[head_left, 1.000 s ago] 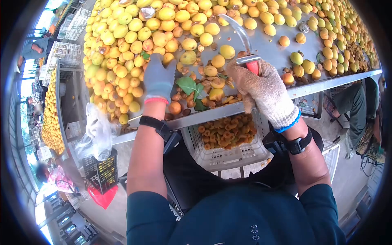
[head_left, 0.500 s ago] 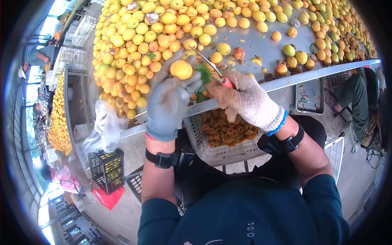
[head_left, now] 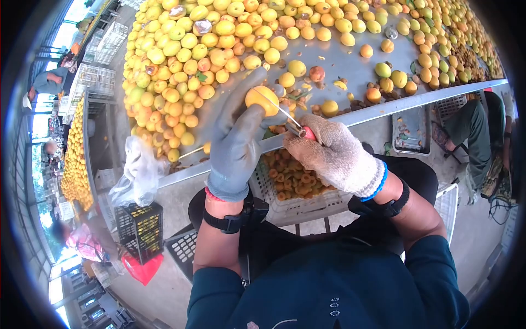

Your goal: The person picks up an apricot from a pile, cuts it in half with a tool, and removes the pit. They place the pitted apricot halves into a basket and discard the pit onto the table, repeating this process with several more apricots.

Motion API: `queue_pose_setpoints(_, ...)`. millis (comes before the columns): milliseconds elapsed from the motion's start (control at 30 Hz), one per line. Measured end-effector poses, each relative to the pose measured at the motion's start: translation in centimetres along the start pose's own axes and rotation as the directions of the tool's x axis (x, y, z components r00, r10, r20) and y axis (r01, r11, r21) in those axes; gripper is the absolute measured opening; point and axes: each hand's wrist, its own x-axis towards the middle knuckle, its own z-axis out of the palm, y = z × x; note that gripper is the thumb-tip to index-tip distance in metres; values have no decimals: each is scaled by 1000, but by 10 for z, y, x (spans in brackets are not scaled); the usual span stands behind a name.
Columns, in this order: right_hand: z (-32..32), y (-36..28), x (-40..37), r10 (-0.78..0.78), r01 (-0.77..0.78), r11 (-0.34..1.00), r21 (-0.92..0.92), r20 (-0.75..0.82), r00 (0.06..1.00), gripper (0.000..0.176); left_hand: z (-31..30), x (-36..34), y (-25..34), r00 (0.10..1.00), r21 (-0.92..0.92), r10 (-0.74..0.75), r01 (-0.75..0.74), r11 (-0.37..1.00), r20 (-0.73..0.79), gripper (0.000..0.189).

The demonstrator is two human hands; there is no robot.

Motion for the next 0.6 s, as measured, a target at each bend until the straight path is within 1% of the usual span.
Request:
queue_pose_setpoints(100, -6, -6, 1, 111, -114, 990, 88, 37, 993, 29, -11, 6, -15, 997, -46, -18, 21, 999, 72, 44)
queue_pose_setpoints(200, -8, -9, 7, 284, -302, 908, 291, 103, 953, 28, -6, 9, -26, 997, -112, -79, 79, 991, -3, 42)
queue_pose_setpoints(300, -8, -17, 5, 375, -411, 842, 350, 167, 912, 25, -5, 13, -37, 985, -36, -100, 96, 995, -139, 55)
queue_pose_setpoints(400, 0, -10, 9, 291, -305, 909, 283, 92, 952, 22, -12, 10, -34, 975, -118, -181, 166, 979, -127, 41)
queue_pose_setpoints(500, 0, -14, 10, 333, -364, 860, 356, 149, 931, 20, -11, 13, -37, 981, -82, -146, 136, 987, -128, 55)
queue_pose_setpoints(600, 3, -13, 5, 291, -324, 851, 415, 141, 946, 21, -9, 10, -30, 996, -70, -90, 89, 994, -2, 55)
